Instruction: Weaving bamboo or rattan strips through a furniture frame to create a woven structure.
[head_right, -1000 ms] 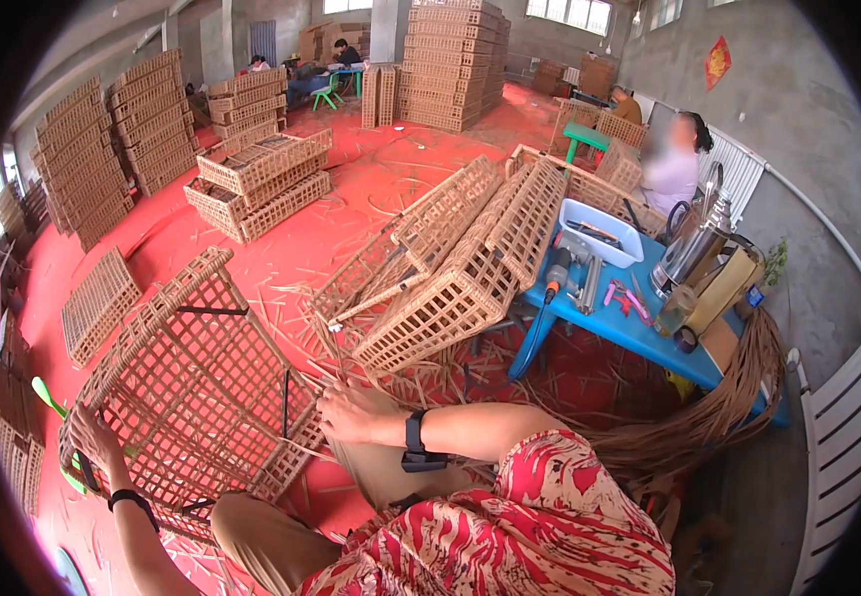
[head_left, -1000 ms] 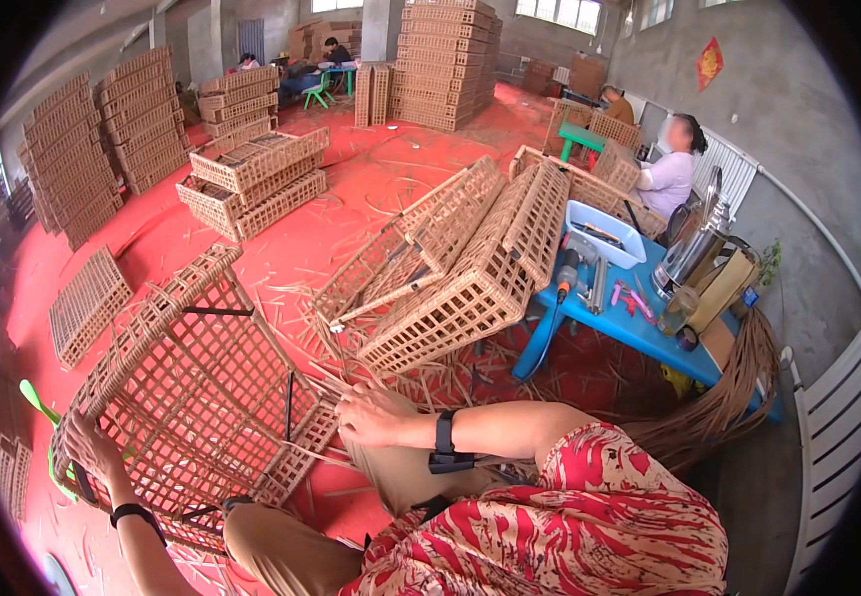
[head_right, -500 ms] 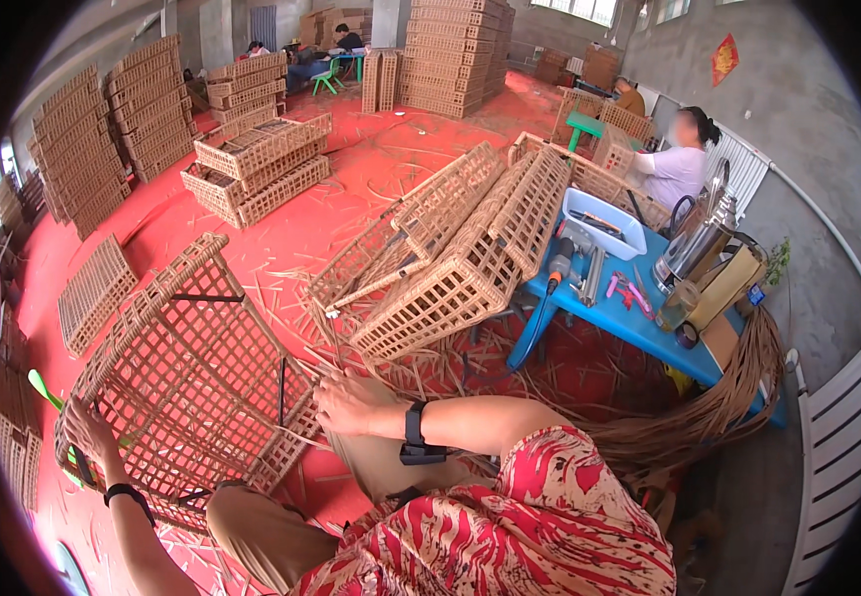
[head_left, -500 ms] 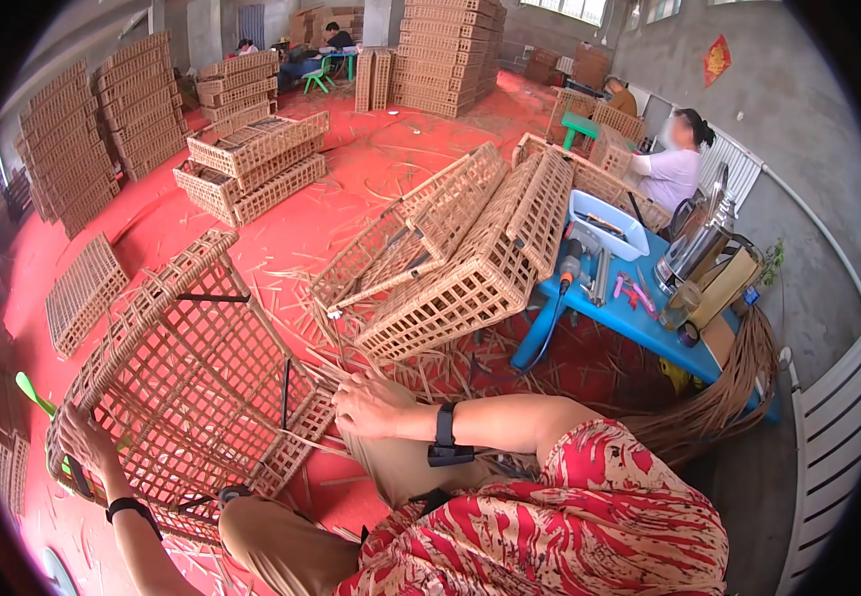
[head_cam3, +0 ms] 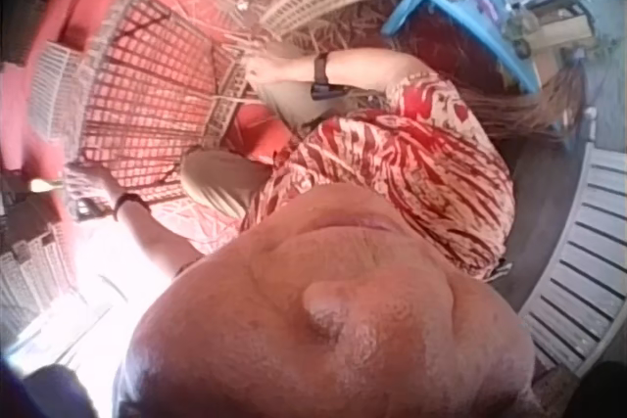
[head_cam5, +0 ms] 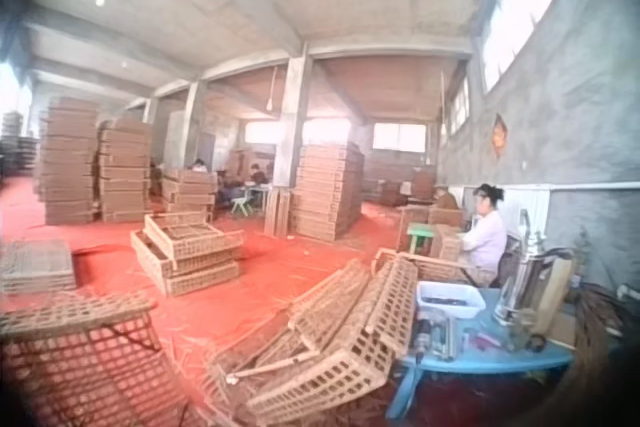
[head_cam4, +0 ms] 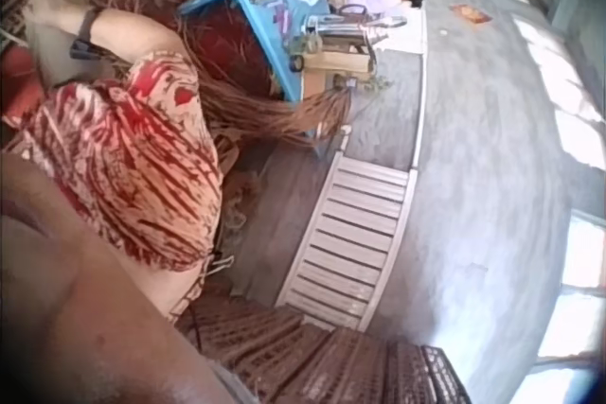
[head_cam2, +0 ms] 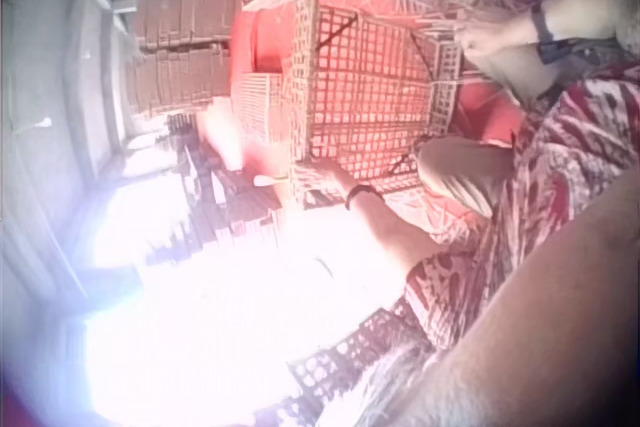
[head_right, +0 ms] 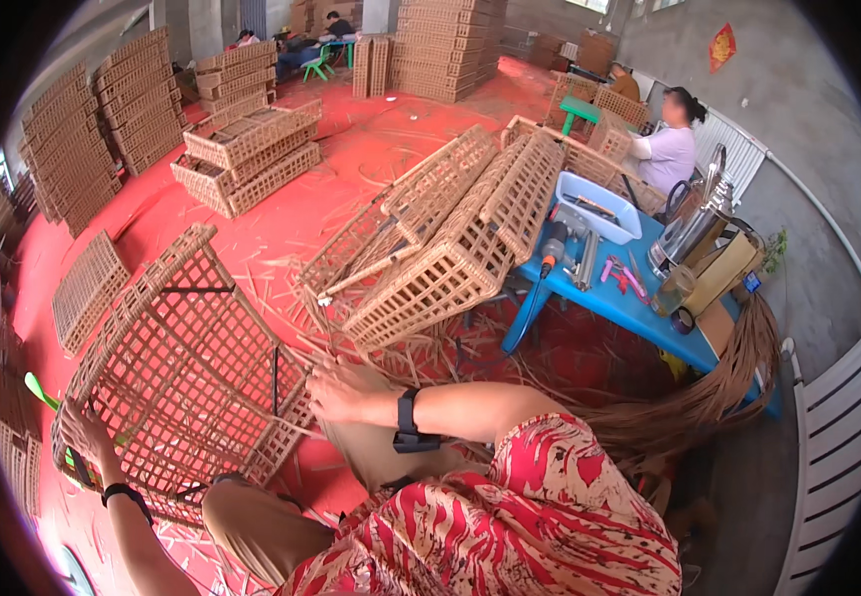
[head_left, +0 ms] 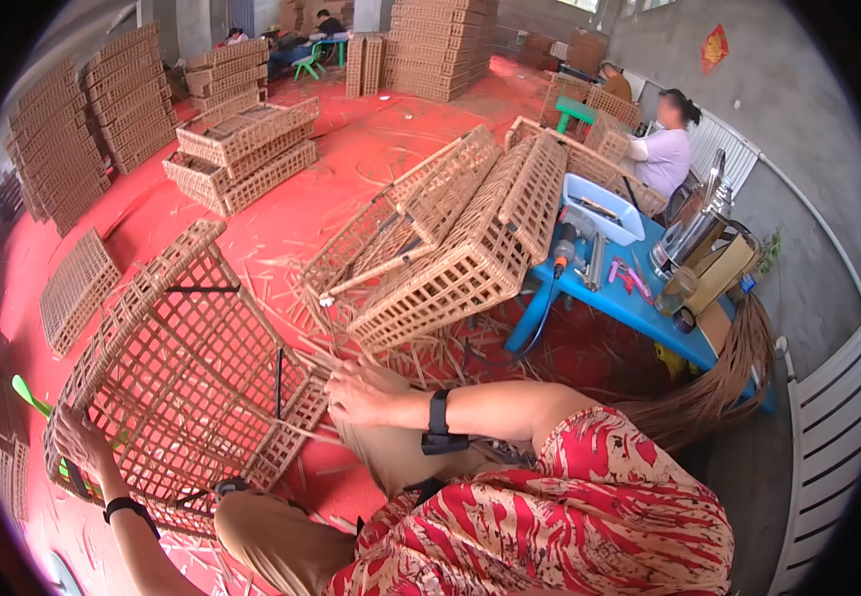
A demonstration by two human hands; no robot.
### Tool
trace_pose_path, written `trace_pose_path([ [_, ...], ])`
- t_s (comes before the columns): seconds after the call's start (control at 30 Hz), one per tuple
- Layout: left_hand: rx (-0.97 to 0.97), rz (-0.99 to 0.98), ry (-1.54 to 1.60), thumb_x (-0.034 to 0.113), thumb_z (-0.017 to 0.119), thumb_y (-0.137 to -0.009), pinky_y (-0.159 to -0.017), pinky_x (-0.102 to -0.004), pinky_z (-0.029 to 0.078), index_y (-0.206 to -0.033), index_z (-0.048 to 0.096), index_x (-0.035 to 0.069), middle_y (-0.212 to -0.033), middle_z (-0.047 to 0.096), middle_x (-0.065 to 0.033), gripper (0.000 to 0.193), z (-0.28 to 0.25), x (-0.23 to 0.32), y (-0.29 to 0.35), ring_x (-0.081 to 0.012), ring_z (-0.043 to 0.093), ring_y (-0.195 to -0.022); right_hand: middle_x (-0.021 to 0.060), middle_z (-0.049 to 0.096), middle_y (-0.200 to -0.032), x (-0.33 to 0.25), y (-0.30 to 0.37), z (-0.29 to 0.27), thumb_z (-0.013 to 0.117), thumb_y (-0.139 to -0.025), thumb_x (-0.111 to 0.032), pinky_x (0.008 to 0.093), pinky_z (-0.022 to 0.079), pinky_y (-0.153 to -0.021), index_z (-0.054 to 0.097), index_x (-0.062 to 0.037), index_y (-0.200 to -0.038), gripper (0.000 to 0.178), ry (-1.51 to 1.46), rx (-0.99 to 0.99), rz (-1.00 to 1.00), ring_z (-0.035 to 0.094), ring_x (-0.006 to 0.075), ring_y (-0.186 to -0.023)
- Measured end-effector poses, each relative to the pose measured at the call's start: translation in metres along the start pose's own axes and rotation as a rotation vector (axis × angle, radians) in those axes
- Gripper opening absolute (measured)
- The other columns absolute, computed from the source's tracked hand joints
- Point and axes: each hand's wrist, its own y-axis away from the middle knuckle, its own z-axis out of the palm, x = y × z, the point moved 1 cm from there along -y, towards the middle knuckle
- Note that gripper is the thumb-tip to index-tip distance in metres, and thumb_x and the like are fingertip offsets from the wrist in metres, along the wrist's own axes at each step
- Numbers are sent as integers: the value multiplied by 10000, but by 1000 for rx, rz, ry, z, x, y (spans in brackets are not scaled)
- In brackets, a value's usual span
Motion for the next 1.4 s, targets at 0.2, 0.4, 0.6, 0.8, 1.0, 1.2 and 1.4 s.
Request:
trace_pose_path([
  [0.2, 0, 16, -13, 118, 605, -805, -1006, -417, 315, -1312, 413, 105, -1235, 507, -86, 543, 14, -6, 2, -260, 455, -1184, 110, 616, -1012, -2, 7, 3, 530, -824, -315, 482, 368, -943, 637, -52, -994, 332, -9, 33, -10, 537, 275, -1033],
  [0.4, 55, 52, -16, 139, 587, -819, -979, -423, 337, -1315, 412, 108, -1214, 519, -91, 527, 26, -18, 0, -263, 469, -1171, 111, 616, -1009, -1, 3, -3, 526, -831, -325, 481, 379, -923, 621, -43, -969, 328, 28, -10, -4, 536, 276, -1045],
  [0.6, 94, 76, -47, 169, 579, -834, -984, -424, 333, -1334, 400, 116, -1241, 517, -86, 534, 35, -20, 2, -257, 466, -1184, 125, 616, -1002, 2, 4, 4, 525, -826, -313, 495, 378, -935, 622, -49, -973, 318, 17, 16, 3, 539, 285, -1040],
  [0.8, 80, 52, -67, 171, 583, -835, -975, -418, 344, -1328, 406, 121, -1247, 518, -75, 526, 36, -22, 3, -250, 473, -1181, 119, 611, -1014, -4, 2, 1, 539, -822, -323, 505, 371, -946, 622, -52, -975, 323, 28, 2, -10, 533, 285, -1048],
  [1.0, 94, 69, -28, 156, 596, -828, -965, -413, 353, -1319, 414, 131, -1245, 519, -64, 524, 27, -16, 0, -248, 477, -1175, 128, 603, -1013, 0, 3, 12, 550, -820, -322, 511, 338, -980, 639, -63, -931, 295, -25, 43, 10, 516, 285, -1062],
  [1.2, 57, 28, -28, 157, 599, -824, -981, -416, 339, -1323, 413, 126, -1257, 513, -72, 533, 19, -11, 1, -248, 463, -1191, 119, 588, -1042, 6, 0, 23, 565, -812, -327, 516, 323, -997, 654, -86, -900, 272, -37, 28, 18, 503, 290, -1078],
  [1.4, 49, 24, -17, 156, 599, -825, -991, -425, 328, -1331, 407, 126, -1267, 503, -81, 542, 20, -12, 1, -256, 450, -1202, 119, 584, -1055, 6, 1, 26, 565, -815, -341, 552, 271, -1037, 647, -76, -940, 304, -55, 15, 32, 498, 298, -1092],
])
